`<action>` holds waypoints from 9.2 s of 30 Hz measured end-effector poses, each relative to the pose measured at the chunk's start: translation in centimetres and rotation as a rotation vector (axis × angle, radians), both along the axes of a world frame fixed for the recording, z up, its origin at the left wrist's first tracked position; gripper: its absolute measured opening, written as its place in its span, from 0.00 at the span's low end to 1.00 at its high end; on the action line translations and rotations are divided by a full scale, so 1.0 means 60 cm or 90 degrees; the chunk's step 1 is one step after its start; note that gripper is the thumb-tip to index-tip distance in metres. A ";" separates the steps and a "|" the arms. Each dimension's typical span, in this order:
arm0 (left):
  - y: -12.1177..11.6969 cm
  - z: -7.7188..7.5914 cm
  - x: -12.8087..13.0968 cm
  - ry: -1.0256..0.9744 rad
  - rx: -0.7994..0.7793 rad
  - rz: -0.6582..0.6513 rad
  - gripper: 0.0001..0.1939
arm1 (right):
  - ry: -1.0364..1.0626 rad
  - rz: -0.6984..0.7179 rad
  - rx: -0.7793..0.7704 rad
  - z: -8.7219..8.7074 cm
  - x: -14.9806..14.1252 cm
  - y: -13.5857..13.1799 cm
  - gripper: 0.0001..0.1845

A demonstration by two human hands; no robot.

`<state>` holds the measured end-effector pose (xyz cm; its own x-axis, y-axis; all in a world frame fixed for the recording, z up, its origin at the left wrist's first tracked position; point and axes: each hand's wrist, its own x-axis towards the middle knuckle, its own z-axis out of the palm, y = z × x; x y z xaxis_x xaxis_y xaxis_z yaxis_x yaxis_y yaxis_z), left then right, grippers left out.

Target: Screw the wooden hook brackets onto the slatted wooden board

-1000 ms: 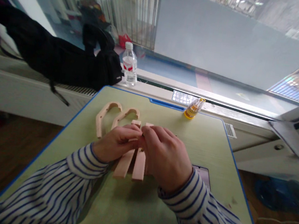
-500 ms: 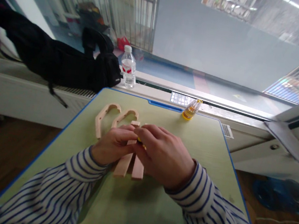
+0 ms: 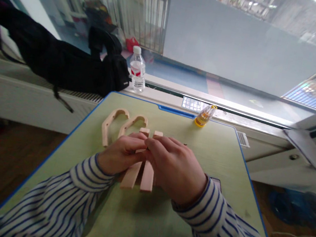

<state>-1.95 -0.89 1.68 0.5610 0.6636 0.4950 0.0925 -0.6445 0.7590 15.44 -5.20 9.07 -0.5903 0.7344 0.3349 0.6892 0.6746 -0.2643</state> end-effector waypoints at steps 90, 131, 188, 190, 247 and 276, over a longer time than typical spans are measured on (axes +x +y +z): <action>-0.012 -0.013 0.009 0.006 -0.073 0.097 0.11 | -0.310 0.123 -0.102 0.062 0.004 0.044 0.14; 0.003 -0.019 -0.021 0.143 -0.035 0.076 0.12 | -0.184 -0.140 -0.062 -0.006 -0.018 0.012 0.06; 0.007 -0.019 -0.027 0.231 0.023 0.128 0.18 | -0.170 0.007 -0.144 0.007 0.013 0.020 0.06; 0.010 -0.024 -0.031 0.264 0.041 0.149 0.15 | -0.153 0.044 -0.157 0.008 0.014 0.024 0.09; 0.017 -0.038 -0.034 0.245 0.035 0.105 0.09 | -0.289 0.105 -0.192 0.028 0.003 0.059 0.06; 0.017 -0.056 -0.034 0.250 0.070 0.106 0.11 | -0.339 0.039 -0.163 0.038 0.006 0.044 0.06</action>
<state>-4.01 0.11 -1.67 0.6101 0.7163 0.3386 0.4702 -0.6714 0.5729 15.81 -2.58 11.36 -0.6722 0.7124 -0.2017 0.7337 0.6774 -0.0526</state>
